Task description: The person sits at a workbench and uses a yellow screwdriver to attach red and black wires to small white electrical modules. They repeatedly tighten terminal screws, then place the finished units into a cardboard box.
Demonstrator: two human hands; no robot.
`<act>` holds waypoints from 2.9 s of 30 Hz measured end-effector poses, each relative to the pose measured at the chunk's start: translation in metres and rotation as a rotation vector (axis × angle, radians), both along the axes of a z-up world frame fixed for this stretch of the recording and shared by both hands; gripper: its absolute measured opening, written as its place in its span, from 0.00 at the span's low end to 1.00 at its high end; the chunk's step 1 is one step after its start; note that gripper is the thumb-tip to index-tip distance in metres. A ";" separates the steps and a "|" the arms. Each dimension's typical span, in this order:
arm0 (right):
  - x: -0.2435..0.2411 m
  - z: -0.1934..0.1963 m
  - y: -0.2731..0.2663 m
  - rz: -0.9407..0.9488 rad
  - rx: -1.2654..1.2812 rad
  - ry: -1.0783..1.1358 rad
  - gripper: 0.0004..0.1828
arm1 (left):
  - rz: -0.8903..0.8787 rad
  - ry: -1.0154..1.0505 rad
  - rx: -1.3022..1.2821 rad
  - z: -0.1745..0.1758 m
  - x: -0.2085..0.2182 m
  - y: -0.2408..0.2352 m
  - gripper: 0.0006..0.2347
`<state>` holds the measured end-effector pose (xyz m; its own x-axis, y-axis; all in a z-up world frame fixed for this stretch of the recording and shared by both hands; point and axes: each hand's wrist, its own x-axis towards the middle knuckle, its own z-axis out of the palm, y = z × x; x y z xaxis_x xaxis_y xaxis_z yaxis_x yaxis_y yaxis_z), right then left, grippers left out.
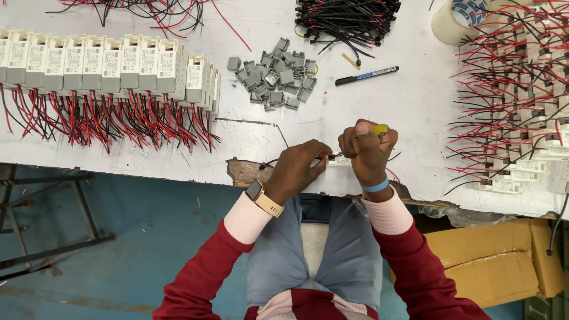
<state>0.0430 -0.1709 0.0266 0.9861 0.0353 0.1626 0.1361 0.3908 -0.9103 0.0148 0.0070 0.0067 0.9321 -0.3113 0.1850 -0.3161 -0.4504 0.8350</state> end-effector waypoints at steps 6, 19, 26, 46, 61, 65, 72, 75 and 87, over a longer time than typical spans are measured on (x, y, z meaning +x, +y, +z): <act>0.000 0.000 0.000 -0.007 -0.005 0.007 0.33 | 0.041 -0.048 0.107 0.004 -0.002 0.000 0.06; 0.000 -0.001 -0.001 0.004 0.013 0.001 0.33 | 0.057 -0.012 0.186 0.004 0.001 -0.003 0.05; 0.000 -0.003 -0.002 0.012 0.027 -0.018 0.33 | 0.060 -0.030 0.172 0.004 0.001 -0.005 0.05; 0.000 -0.005 -0.004 0.003 0.033 0.020 0.33 | 0.077 0.107 -0.005 0.001 0.002 -0.011 0.08; 0.001 -0.014 -0.003 0.025 0.008 -0.038 0.31 | 0.035 0.091 -0.031 -0.009 0.005 -0.013 0.07; -0.001 -0.022 0.004 0.038 0.057 -0.087 0.25 | 0.017 0.069 -0.039 -0.024 0.008 -0.014 0.05; 0.007 -0.008 0.007 0.097 0.029 -0.090 0.24 | 0.108 -0.103 0.196 -0.011 -0.010 -0.014 0.02; 0.005 -0.003 -0.010 0.013 0.167 -0.032 0.22 | 0.081 -0.324 0.276 -0.016 -0.024 -0.007 0.09; 0.005 -0.024 -0.085 -0.348 -1.430 -0.236 0.23 | 0.077 -0.320 0.213 -0.021 -0.035 -0.002 0.13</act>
<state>0.0483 -0.2555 0.0022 0.9349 0.0736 0.3473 0.2283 -0.8739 -0.4292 -0.0205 0.0048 -0.0146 0.8599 -0.3055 0.4090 -0.5040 -0.6354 0.5850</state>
